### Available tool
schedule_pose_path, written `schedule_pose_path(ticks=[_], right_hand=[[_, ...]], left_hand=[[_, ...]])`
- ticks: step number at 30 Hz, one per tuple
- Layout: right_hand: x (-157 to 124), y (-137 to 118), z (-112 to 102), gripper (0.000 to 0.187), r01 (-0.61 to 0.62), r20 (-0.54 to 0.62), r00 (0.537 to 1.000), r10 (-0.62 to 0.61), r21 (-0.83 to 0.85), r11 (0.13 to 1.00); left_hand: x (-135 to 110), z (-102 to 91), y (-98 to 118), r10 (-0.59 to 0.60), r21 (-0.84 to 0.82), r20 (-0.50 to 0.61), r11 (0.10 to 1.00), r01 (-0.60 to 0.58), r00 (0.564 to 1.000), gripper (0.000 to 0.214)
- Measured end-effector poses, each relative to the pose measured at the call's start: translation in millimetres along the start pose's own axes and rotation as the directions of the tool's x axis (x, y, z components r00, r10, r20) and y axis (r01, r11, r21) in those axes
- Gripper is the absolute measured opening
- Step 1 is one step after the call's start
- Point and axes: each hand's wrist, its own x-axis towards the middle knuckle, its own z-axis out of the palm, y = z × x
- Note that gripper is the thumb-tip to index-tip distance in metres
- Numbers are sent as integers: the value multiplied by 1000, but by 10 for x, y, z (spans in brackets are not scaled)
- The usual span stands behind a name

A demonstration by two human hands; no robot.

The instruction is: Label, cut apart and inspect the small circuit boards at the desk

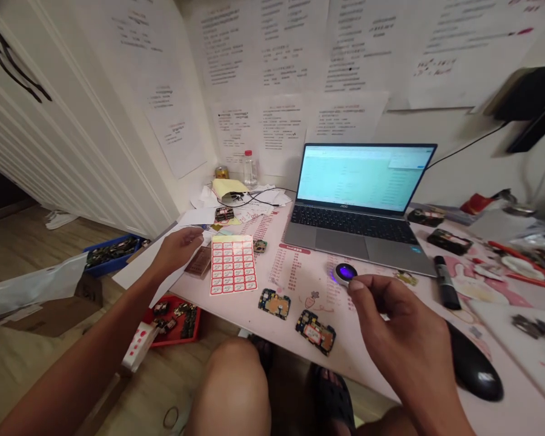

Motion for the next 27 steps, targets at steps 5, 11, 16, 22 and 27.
schedule_pose_path(ticks=[5, 11, 16, 22, 27], right_hand=[[7, -165, -5, 51, -128, -6, 992, 128, -115, 985], [-28, -134, 57, 46, -55, -43, 998, 47, -197, 979], [-47, -78, 101, 45, 7, -64, 998, -21, -218, 976], [-26, -19, 134, 42, 50, -75, 995, -68, -227, 973], [-20, 71, 144, 42, 131, -53, 988, -148, -243, 961]], left_hand=[[14, -14, -29, 3, -7, 5, 1000, -3, 1000, 34], [-5, -27, -38, -2, -5, 13, 1000, 2, 1000, 33], [-24, -32, -35, -11, -4, 23, 1000, 11, 1000, 33], [-56, -50, 42, -15, -12, 53, 1000, 16, 998, 33], [-20, -51, 160, -41, -13, 67, 999, 42, 997, 36]])
